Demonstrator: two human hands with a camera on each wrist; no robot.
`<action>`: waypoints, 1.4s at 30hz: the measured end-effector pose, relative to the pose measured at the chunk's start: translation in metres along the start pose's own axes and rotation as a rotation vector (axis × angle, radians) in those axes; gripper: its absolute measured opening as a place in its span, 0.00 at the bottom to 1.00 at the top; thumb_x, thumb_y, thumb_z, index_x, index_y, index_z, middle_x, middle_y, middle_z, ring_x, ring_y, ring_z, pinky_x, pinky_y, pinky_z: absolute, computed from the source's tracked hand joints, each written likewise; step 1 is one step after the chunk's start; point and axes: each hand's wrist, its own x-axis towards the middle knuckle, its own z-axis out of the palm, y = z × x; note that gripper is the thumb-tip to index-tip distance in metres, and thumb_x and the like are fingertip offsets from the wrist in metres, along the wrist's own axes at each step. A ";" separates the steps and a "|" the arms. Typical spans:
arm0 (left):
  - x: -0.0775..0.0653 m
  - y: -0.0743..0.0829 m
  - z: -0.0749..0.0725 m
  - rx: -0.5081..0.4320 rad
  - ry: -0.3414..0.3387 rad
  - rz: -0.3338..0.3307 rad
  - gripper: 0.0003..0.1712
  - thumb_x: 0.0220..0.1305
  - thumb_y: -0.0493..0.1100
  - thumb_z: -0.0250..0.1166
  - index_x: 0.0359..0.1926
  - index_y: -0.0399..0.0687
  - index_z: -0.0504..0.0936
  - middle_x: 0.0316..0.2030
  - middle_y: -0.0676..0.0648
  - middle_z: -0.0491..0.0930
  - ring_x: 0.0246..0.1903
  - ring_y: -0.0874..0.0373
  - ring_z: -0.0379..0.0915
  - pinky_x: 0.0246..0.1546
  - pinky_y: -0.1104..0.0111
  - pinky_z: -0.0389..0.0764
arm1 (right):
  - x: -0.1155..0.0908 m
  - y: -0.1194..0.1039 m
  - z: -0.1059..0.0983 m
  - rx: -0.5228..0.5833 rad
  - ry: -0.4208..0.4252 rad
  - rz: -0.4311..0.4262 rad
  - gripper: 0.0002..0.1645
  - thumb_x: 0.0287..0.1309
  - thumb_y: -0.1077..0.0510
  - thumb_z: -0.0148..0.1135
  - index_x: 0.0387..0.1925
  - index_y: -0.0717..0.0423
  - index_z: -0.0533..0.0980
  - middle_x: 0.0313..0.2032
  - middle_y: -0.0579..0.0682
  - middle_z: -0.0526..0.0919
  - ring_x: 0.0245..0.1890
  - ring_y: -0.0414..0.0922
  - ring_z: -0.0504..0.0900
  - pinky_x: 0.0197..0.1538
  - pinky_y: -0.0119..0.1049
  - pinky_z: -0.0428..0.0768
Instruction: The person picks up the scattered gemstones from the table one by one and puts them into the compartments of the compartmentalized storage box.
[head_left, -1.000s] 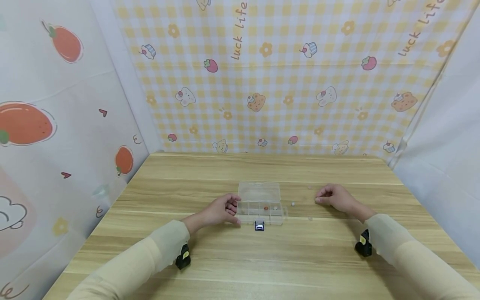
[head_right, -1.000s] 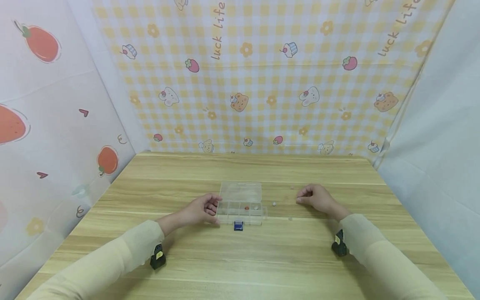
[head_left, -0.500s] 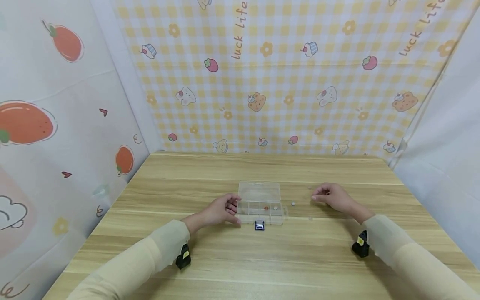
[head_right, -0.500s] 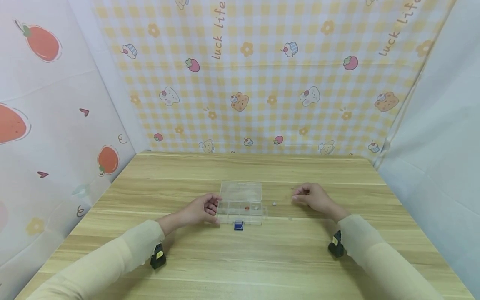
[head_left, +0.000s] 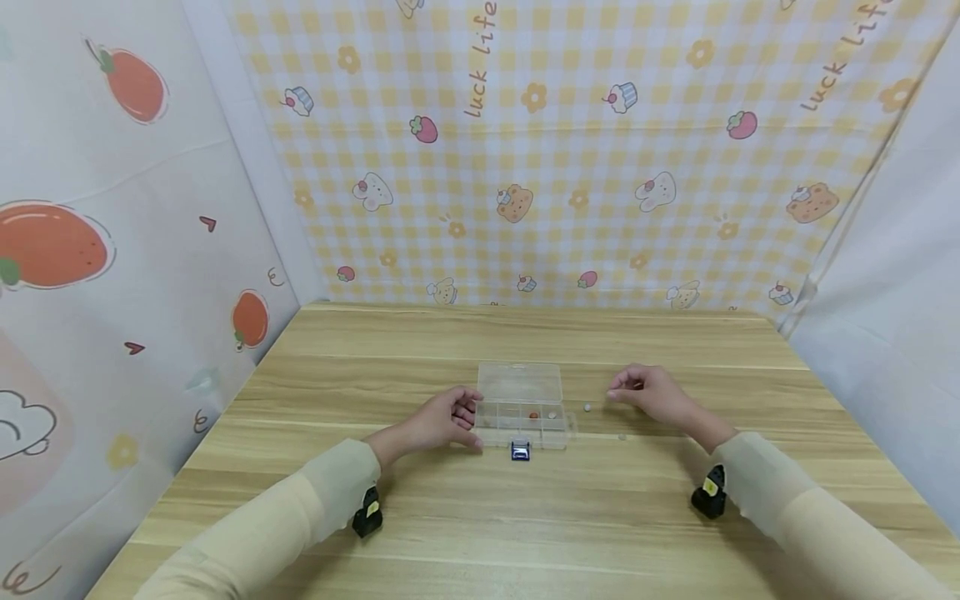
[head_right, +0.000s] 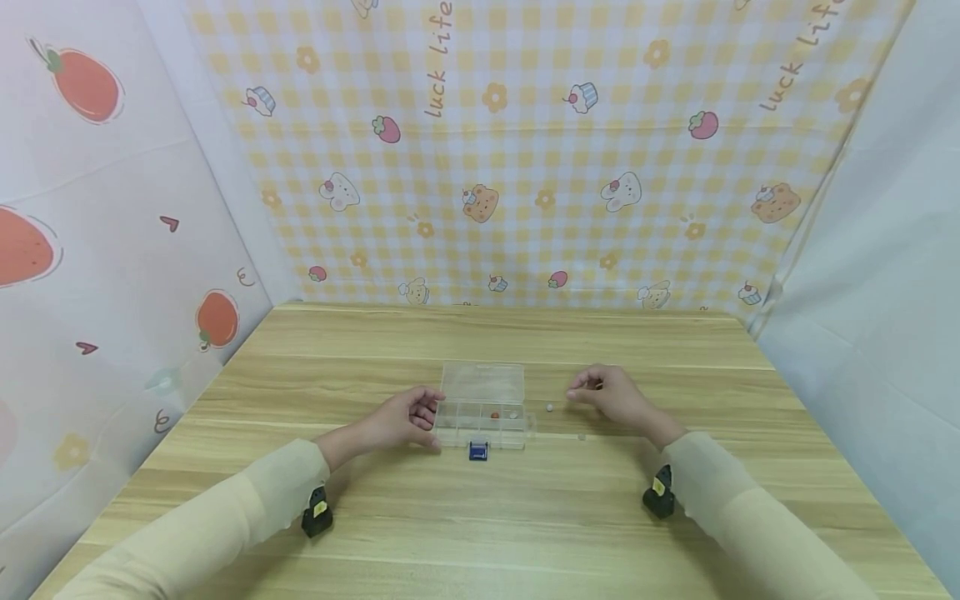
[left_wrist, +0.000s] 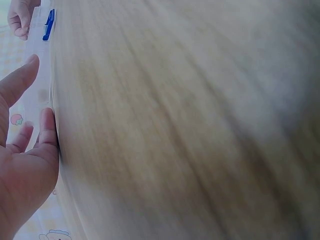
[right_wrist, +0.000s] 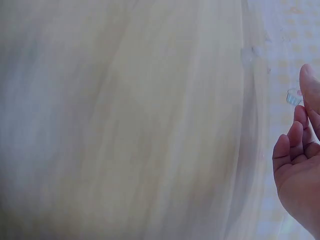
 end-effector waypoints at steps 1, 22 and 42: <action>0.000 0.000 0.000 -0.002 -0.001 0.001 0.42 0.44 0.31 0.79 0.61 0.35 0.69 0.46 0.43 0.73 0.42 0.53 0.71 0.45 0.64 0.77 | 0.000 -0.001 0.001 0.008 0.001 0.000 0.08 0.58 0.57 0.69 0.34 0.58 0.80 0.28 0.49 0.76 0.26 0.43 0.71 0.28 0.32 0.72; -0.001 0.002 0.001 0.007 -0.001 0.000 0.42 0.44 0.32 0.79 0.61 0.36 0.69 0.47 0.43 0.72 0.42 0.53 0.71 0.45 0.64 0.77 | -0.005 -0.076 0.025 0.109 -0.066 -0.052 0.05 0.58 0.66 0.66 0.35 0.66 0.79 0.32 0.52 0.78 0.31 0.46 0.72 0.32 0.32 0.73; 0.000 -0.002 0.000 0.007 -0.006 0.010 0.42 0.44 0.33 0.79 0.61 0.36 0.69 0.46 0.43 0.72 0.42 0.53 0.71 0.45 0.64 0.77 | 0.027 -0.075 0.069 0.222 -0.137 -0.135 0.06 0.56 0.59 0.70 0.33 0.57 0.81 0.34 0.49 0.79 0.30 0.45 0.70 0.31 0.31 0.70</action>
